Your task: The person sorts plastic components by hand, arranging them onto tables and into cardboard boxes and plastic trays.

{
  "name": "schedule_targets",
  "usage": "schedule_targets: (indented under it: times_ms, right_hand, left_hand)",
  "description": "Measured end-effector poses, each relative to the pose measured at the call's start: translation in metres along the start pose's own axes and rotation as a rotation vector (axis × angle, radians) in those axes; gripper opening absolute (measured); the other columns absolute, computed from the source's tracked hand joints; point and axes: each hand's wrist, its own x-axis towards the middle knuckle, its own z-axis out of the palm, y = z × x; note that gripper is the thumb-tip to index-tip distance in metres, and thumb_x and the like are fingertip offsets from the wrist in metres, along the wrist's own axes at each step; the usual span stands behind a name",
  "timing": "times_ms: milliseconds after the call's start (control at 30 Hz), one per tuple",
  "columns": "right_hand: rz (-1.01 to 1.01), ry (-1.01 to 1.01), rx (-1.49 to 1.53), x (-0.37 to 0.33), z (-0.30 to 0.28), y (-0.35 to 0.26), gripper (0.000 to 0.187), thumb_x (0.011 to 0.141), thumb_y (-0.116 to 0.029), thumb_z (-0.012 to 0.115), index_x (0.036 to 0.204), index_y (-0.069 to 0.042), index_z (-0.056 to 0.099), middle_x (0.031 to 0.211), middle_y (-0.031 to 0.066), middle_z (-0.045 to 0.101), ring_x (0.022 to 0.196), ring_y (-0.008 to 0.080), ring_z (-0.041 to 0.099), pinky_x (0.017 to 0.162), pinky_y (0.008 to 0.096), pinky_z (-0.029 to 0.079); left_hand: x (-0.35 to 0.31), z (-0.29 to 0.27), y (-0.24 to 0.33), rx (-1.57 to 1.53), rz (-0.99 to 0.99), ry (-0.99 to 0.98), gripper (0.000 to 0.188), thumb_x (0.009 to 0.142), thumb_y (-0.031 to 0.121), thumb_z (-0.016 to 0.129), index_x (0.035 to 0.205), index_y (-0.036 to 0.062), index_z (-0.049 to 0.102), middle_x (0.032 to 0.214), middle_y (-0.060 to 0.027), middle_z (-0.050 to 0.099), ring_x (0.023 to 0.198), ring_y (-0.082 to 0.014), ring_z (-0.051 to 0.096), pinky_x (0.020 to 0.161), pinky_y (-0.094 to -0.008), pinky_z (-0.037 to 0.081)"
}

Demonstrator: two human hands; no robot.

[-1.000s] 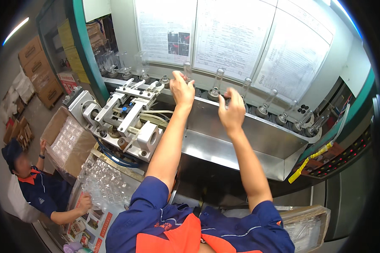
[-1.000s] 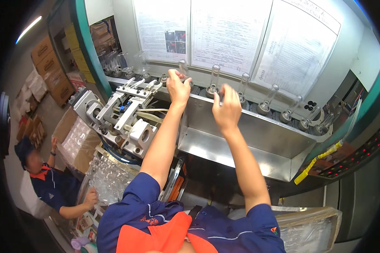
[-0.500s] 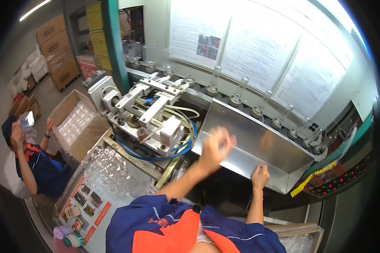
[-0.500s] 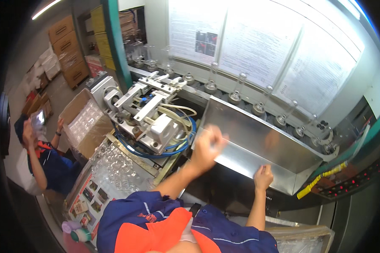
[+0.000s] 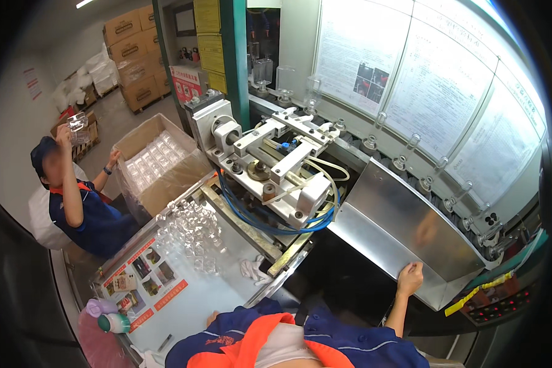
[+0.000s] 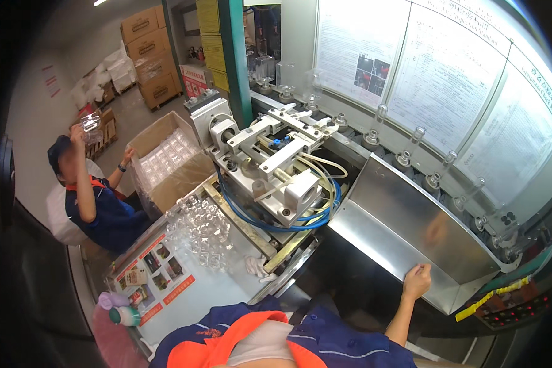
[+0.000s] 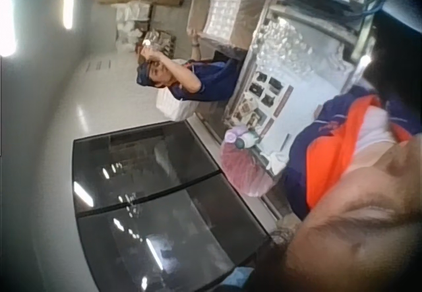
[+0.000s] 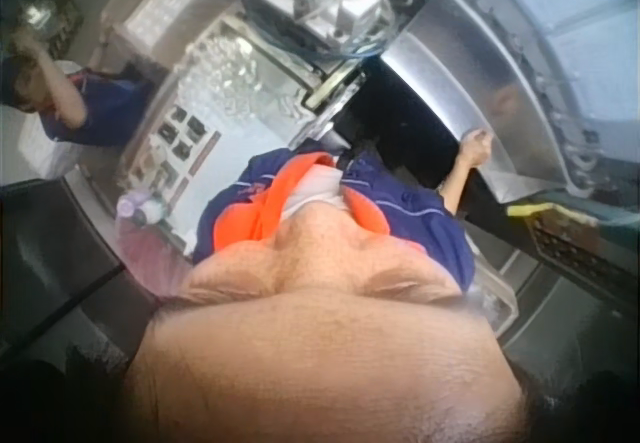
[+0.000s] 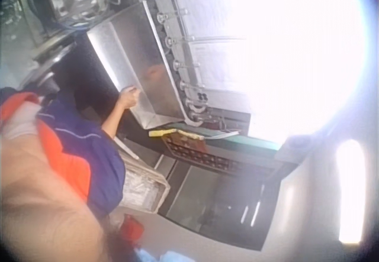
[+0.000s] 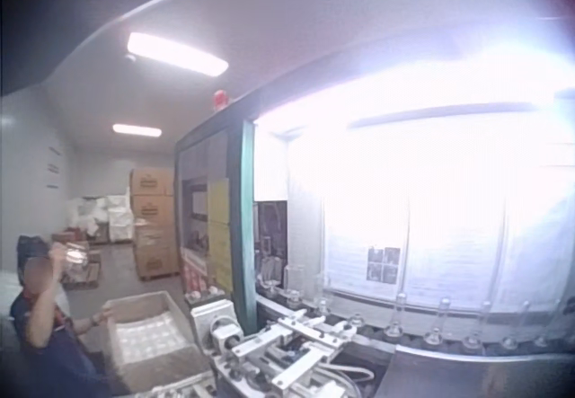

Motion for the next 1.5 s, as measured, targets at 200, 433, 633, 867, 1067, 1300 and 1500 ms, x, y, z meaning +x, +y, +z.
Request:
schedule_targets:
  times_ms: [200, 433, 633, 867, 1067, 1300, 1500]
  right_hand:
    - [0.016, 0.033, -0.011, -0.003, 0.0, 0.001, 0.007, 0.081, -0.012, 0.058, 0.082, -0.006, 0.054, 0.066, 0.0167, 0.06, 0.063, 0.0368, 0.059, 0.055, 0.0465, 0.044]
    - [-0.039, 0.135, -0.002, -0.003, 0.003, 0.001, 0.007, 0.079, -0.01, 0.06, 0.08, -0.007, 0.054, 0.059, 0.0134, 0.055, 0.056, 0.0341, 0.056, 0.052, 0.0444, 0.042]
    - [0.143, 0.059, 0.627, -0.009, 0.008, -0.034, 0.006, 0.082, -0.007, 0.063, 0.079, -0.002, 0.06, 0.057, 0.0008, 0.056, 0.052, 0.0078, 0.051, 0.048, 0.0248, 0.04]
    - [-0.233, -0.022, 1.024, 0.065, -0.028, -0.244, 0.009, 0.078, -0.005, 0.068, 0.085, -0.002, 0.062, 0.068, 0.0032, 0.059, 0.057, 0.0071, 0.051, 0.054, 0.0226, 0.042]
    - [-0.252, -0.02, 0.659, 0.143, 0.009, -0.283, 0.047, 0.074, -0.006, 0.065, 0.117, -0.001, 0.047, 0.096, 0.0151, 0.065, 0.081, 0.0316, 0.062, 0.074, 0.0415, 0.048]
    - [-0.152, -0.228, 0.55, 0.16, 0.004, -0.303, 0.06, 0.071, -0.011, 0.071, 0.122, -0.002, 0.04, 0.089, 0.0134, 0.065, 0.089, 0.033, 0.06, 0.076, 0.044, 0.047]
    - [-0.211, -0.163, 0.506, 0.168, 0.012, -0.313, 0.061, 0.069, -0.008, 0.071, 0.121, -0.001, 0.039, 0.086, 0.0172, 0.064, 0.085, 0.0347, 0.06, 0.071, 0.0446, 0.047]
  left_hand:
    - [0.004, 0.019, -0.028, -0.181, -0.08, 0.141, 0.029, 0.089, 0.026, 0.055, 0.072, 0.0034, 0.049, 0.065, -0.0121, 0.056, 0.054, -0.0249, 0.052, 0.049, -0.0359, 0.039]
    - [0.014, 0.001, -0.037, -0.368, -0.136, 0.288, 0.027, 0.09, 0.025, 0.055, 0.072, 0.0044, 0.048, 0.065, -0.0097, 0.054, 0.053, -0.0218, 0.05, 0.048, -0.0337, 0.038]
    - [0.038, -0.014, -0.006, -0.574, -0.167, 0.402, 0.027, 0.091, 0.024, 0.054, 0.073, 0.0053, 0.048, 0.064, -0.0076, 0.053, 0.053, -0.0191, 0.048, 0.047, -0.0319, 0.037]
    - [0.033, -0.027, 0.009, -0.759, -0.287, 0.578, 0.026, 0.091, 0.023, 0.053, 0.073, 0.0063, 0.048, 0.063, -0.0052, 0.051, 0.052, -0.016, 0.047, 0.047, -0.0297, 0.037]
    - [0.056, -0.084, 0.075, -0.938, -0.366, 0.719, 0.025, 0.092, 0.023, 0.052, 0.073, 0.0072, 0.047, 0.063, -0.0031, 0.049, 0.052, -0.0133, 0.045, 0.046, -0.0278, 0.036]
    - [0.169, -0.328, 0.277, -1.208, 0.441, 0.561, 0.007, 0.092, 0.009, 0.052, 0.095, 0.0024, 0.054, 0.075, 0.0014, 0.051, 0.065, -0.0047, 0.046, 0.056, -0.0177, 0.037]
    - [0.265, -0.351, 0.429, -0.951, 0.704, 0.119, 0.027, 0.082, 0.009, 0.064, 0.104, 0.0023, 0.051, 0.088, -0.0033, 0.062, 0.086, -0.0114, 0.057, 0.077, -0.0245, 0.046]
